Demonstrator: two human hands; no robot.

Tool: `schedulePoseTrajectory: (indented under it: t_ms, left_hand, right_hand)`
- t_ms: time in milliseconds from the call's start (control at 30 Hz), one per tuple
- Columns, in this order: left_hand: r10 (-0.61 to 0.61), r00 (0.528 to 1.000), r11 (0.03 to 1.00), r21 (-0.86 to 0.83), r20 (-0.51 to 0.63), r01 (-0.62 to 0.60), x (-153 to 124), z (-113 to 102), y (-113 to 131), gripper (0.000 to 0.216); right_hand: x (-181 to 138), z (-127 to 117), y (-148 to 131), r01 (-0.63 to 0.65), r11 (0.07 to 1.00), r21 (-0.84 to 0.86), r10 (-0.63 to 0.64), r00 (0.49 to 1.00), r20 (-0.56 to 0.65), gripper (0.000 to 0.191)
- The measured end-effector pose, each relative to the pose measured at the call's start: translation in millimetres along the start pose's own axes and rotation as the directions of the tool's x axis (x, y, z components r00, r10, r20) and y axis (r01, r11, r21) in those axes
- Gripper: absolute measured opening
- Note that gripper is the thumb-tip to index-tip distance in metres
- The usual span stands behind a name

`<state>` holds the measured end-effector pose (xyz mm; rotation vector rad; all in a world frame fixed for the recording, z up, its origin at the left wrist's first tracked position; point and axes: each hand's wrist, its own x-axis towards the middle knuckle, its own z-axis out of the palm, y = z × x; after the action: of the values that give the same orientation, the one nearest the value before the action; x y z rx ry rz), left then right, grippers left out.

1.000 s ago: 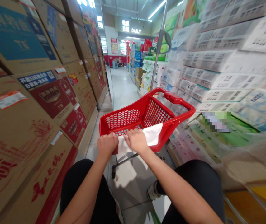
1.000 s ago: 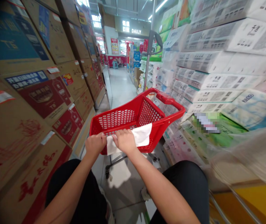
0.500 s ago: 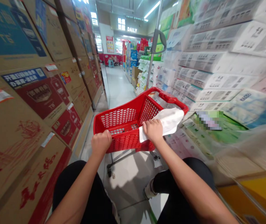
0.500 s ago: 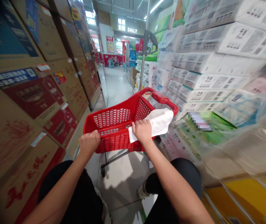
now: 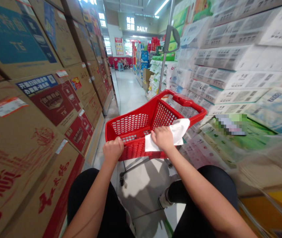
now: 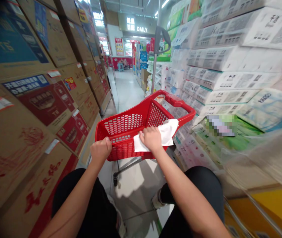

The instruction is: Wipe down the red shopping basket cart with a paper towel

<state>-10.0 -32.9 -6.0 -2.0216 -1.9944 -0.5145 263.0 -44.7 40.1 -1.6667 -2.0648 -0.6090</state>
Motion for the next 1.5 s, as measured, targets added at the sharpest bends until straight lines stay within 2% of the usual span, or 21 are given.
schedulePoseTrajectory:
  t_ms: [100, 167, 200, 267, 400, 433, 500, 567, 633, 800, 900, 967, 1100, 1267, 1400, 1500]
  left_hand:
    - [-0.005, 1.000, 1.000, 0.008, 0.003, 0.005, 0.5, -0.7, -2.7, 0.055]
    - [-0.013, 1.000, 1.000, 0.003, 0.005, 0.013, -0.6, -1.9, 1.6, 0.056]
    - [-0.022, 1.000, 1.000, -0.002, 0.007, 0.022, -1.5, -2.8, 5.5, 0.056]
    - [-0.031, 0.999, 0.999, -0.018, 0.018, 0.031, -3.6, -5.8, 15.8, 0.054]
    - [0.005, 0.997, 0.998, -0.064, 0.080, 0.000, -8.8, -13.9, 35.5, 0.051]
    - [0.013, 0.996, 0.997, -0.080, 0.092, -0.006, -10.1, -15.6, 38.0, 0.050]
    - [0.018, 0.994, 0.995, -0.095, 0.109, -0.008, -12.5, -17.7, 39.3, 0.049]
    - [0.012, 0.993, 0.997, -0.083, 0.121, -0.002, -14.3, -18.5, 36.6, 0.046]
    - [-0.007, 0.992, 0.998, -0.056, 0.122, 0.014, -15.4, -18.9, 32.2, 0.046]
    - [-0.043, 0.992, 0.998, -0.031, 0.121, 0.048, -18.3, -22.4, 27.3, 0.044]
    - [-0.026, 0.992, 0.998, -0.056, 0.125, 0.033, -24.7, -26.4, 33.0, 0.043]
    - [-0.018, 0.992, 0.997, -0.074, 0.126, 0.027, -31.6, -29.6, 40.1, 0.043]
    - [0.003, 0.991, 0.997, -0.082, 0.131, 0.008, -49.0, -39.0, 58.2, 0.046]
    - [0.052, 0.983, 0.991, -0.129, 0.175, -0.030, -73.6, -53.9, 86.6, 0.047]
    - [0.166, 0.963, 0.961, -0.255, 0.211, -0.109, -93.6, -67.3, 105.6, 0.045]
    - [0.220, 0.963, 0.914, -0.377, 0.156, -0.148, -91.6, -84.8, 95.6, 0.040]
  right_hand:
    - [1.1, -14.7, 53.5, -0.039, 0.995, -0.097, 0.034, 0.998, -0.050, 0.036]
    - [1.8, -16.7, 61.0, -0.077, 0.990, -0.116, 0.067, 0.994, -0.083, 0.036]
    - [1.7, -14.4, 54.0, -0.092, 0.990, -0.108, 0.082, 0.992, -0.095, 0.037]
    - [0.4, -3.8, 20.4, -0.097, 0.994, -0.057, 0.092, 0.991, -0.096, 0.038]
    - [-5.4, 24.4, -79.6, -0.005, 0.991, 0.133, 0.014, 0.998, -0.063, 0.036]
    - [-6.9, 29.1, -98.7, -0.019, 0.986, 0.168, 0.030, 0.998, -0.063, 0.036]
    - [-9.3, 33.7, -117.6, 0.028, 0.977, 0.210, -0.015, 0.998, -0.063, 0.036]
    - [-10.2, 32.7, -107.8, 0.131, 0.970, 0.204, -0.120, 0.991, -0.066, 0.034]
    - [-9.8, 27.5, -74.2, 0.199, 0.968, 0.153, -0.192, 0.979, -0.060, 0.032]
    - [-4.9, 2.8, 40.3, 0.093, 0.993, -0.074, -0.097, 0.993, -0.059, 0.029]
    - [-2.1, -7.2, 75.2, 0.070, 0.988, -0.137, -0.081, 0.994, -0.077, 0.028]
    - [-2.0, -7.5, 76.3, 0.053, 0.992, -0.117, -0.064, 0.994, -0.086, 0.030]
    - [-5.1, 0.9, 50.8, 0.028, 1.000, -0.008, -0.028, 0.995, -0.093, 0.030]
    - [-5.9, 10.7, 28.6, 0.062, 0.992, 0.113, -0.056, 0.997, -0.054, 0.030]
    - [3.4, 12.1, 36.2, 0.134, 0.975, 0.178, -0.143, 0.989, 0.043, 0.031]
    - [14.4, 12.5, 49.4, 0.201, 0.955, 0.216, -0.229, 0.967, 0.112, 0.032]
